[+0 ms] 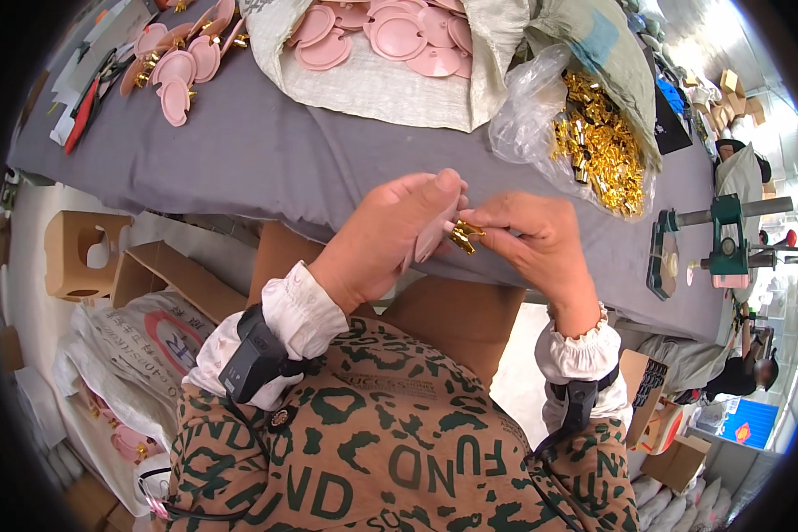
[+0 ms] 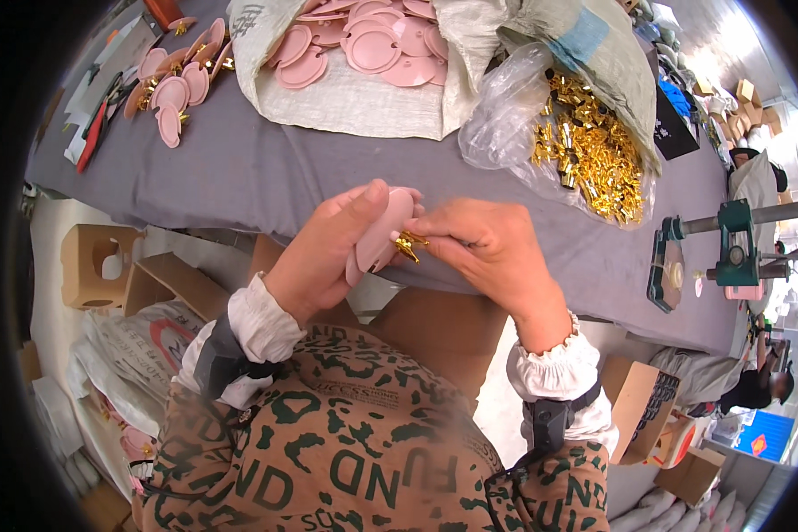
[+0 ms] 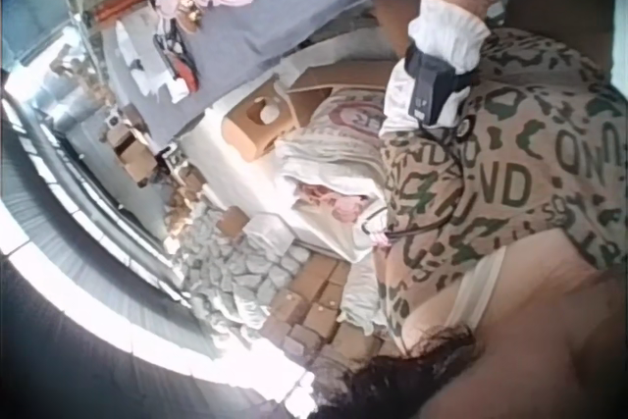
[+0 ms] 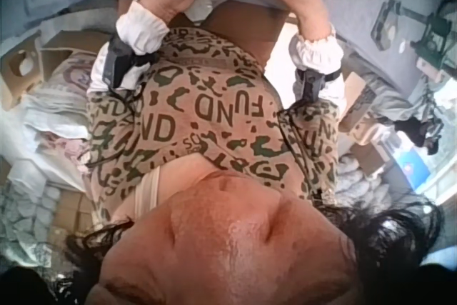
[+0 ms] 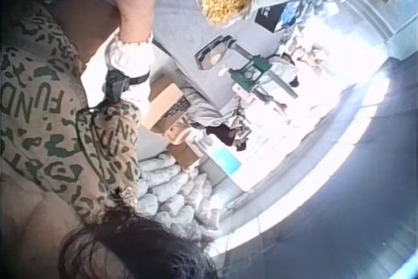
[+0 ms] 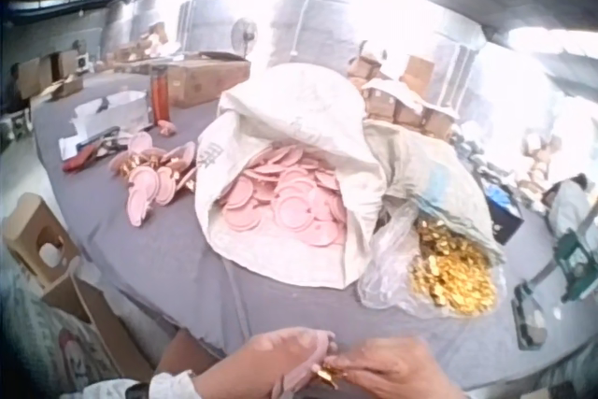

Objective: Manually assembling gold-colored metal caps into pink circular plastic discs for manufacturing.

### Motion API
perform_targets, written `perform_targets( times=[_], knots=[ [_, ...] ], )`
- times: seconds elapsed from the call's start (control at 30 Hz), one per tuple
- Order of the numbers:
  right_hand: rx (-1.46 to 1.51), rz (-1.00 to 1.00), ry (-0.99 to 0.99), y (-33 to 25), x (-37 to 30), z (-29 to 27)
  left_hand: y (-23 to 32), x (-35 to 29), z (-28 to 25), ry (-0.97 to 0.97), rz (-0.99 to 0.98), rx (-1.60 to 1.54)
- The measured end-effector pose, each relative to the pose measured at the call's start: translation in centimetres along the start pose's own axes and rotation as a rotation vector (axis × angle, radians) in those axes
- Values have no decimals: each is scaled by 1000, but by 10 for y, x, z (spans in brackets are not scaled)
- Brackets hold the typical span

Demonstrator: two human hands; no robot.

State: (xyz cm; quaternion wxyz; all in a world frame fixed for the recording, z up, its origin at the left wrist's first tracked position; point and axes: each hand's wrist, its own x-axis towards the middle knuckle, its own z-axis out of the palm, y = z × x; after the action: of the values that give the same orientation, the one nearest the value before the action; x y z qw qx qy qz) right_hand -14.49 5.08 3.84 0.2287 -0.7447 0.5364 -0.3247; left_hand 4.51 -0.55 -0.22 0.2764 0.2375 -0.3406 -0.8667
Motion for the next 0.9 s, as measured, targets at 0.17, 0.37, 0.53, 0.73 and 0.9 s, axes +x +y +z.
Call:
perform_targets(
  times=[0.17,0.37,0.53,0.73,0.9],
  knots=[
    [520,461,-67,0,-8,6,1,-8,5,25,78,141],
    [206,186,-7,-6,-7,6,6,-16,9,70,21,33],
    [-283,-322,-21,-13,-5,4,-4,-13,5,37,22,103],
    [910,399,88,11,-31,36,-3,-23,12,29,34,64],
    [1099,627,87,-7,-25,45,-7,-23,2,60,353,490]
  ],
)
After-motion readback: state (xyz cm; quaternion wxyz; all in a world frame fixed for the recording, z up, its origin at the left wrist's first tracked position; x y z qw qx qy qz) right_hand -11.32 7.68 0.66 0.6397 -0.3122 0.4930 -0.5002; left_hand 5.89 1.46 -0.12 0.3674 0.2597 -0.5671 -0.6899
